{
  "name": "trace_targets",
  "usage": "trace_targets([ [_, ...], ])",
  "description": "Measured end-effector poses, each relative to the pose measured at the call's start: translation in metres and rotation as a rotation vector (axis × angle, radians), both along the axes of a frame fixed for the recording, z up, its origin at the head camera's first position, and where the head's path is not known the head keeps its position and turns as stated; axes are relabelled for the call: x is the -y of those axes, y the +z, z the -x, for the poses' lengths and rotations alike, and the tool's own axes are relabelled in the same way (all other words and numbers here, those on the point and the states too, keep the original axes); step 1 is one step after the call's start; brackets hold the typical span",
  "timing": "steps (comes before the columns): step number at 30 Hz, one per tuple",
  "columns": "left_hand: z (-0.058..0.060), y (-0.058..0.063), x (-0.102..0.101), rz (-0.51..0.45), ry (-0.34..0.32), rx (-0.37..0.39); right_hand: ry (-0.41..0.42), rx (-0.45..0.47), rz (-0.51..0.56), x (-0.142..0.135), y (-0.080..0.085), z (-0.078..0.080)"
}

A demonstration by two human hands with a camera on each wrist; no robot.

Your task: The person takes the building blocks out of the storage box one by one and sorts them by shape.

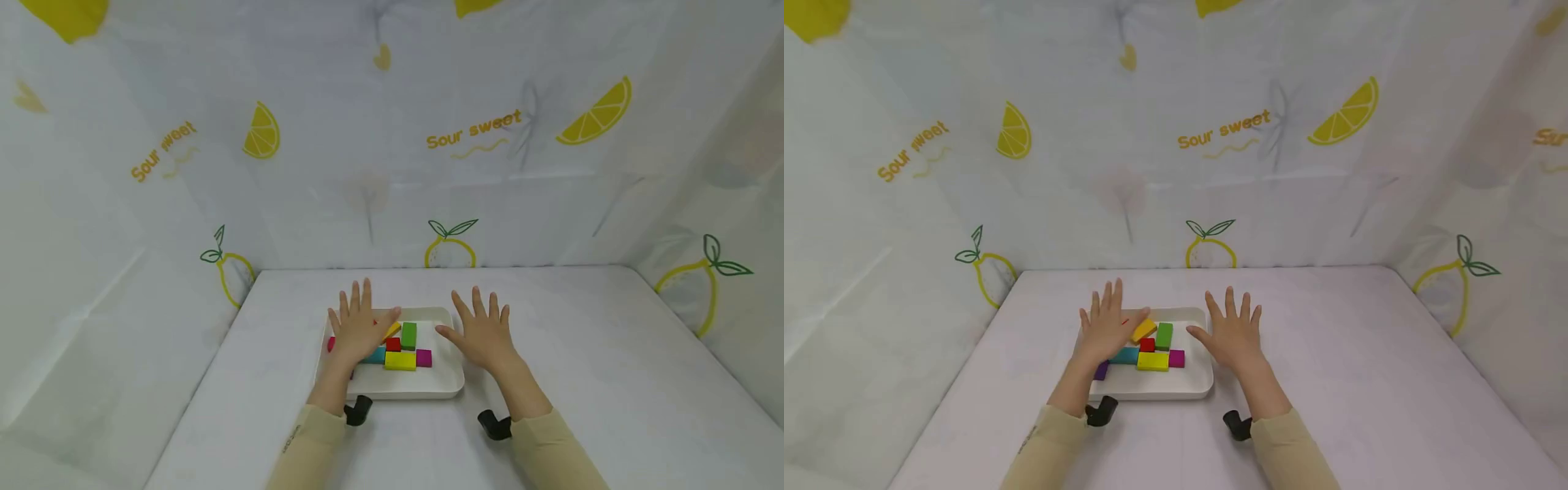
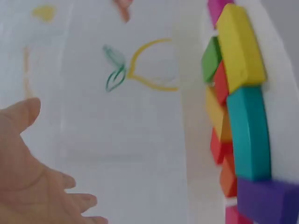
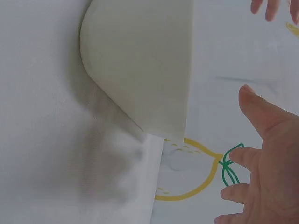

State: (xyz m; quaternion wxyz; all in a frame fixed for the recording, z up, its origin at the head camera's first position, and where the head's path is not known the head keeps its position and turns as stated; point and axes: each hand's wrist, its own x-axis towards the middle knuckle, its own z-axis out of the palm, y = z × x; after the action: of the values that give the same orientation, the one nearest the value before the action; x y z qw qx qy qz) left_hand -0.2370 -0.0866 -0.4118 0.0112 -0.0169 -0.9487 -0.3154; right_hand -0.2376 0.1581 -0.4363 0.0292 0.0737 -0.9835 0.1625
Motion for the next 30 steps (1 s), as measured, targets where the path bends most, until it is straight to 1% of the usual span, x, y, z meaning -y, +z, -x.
trace_targets([
  [3,-0.007,0.006,0.031,-0.22,0.031,-0.043,0.014,-0.019,-0.001,0.0,0.003,0.001],
  [5,-0.013,0.004,0.051,-0.351,0.076,-0.037,0.026,-0.032,0.004,0.001,0.004,0.001],
  [6,-0.017,0.001,0.06,-0.407,0.099,-0.02,0.032,-0.036,0.007,0.002,0.005,0.001],
  [8,-0.024,-0.007,0.075,-0.497,0.149,0.039,0.044,-0.034,0.02,0.003,0.005,0.0],
  [11,-0.035,-0.024,0.087,-0.615,0.207,0.139,0.052,-0.012,0.068,0.006,0.005,-0.002],
  [14,-0.044,-0.039,0.092,-0.731,0.241,0.195,0.05,0.015,0.152,0.01,0.004,-0.004],
  [17,-0.047,-0.051,0.093,-0.843,0.251,0.198,0.056,0.02,0.24,0.013,0.004,-0.005],
  [20,-0.047,-0.057,0.092,-0.925,0.238,0.186,0.067,0.018,0.33,0.016,0.002,-0.006],
  [25,-0.048,-0.067,0.092,-1.019,0.204,0.184,0.082,0.036,0.467,0.025,-0.003,-0.009],
  [30,-0.048,-0.078,0.089,-1.075,0.211,0.184,0.103,0.081,0.577,0.037,-0.012,-0.013],
])
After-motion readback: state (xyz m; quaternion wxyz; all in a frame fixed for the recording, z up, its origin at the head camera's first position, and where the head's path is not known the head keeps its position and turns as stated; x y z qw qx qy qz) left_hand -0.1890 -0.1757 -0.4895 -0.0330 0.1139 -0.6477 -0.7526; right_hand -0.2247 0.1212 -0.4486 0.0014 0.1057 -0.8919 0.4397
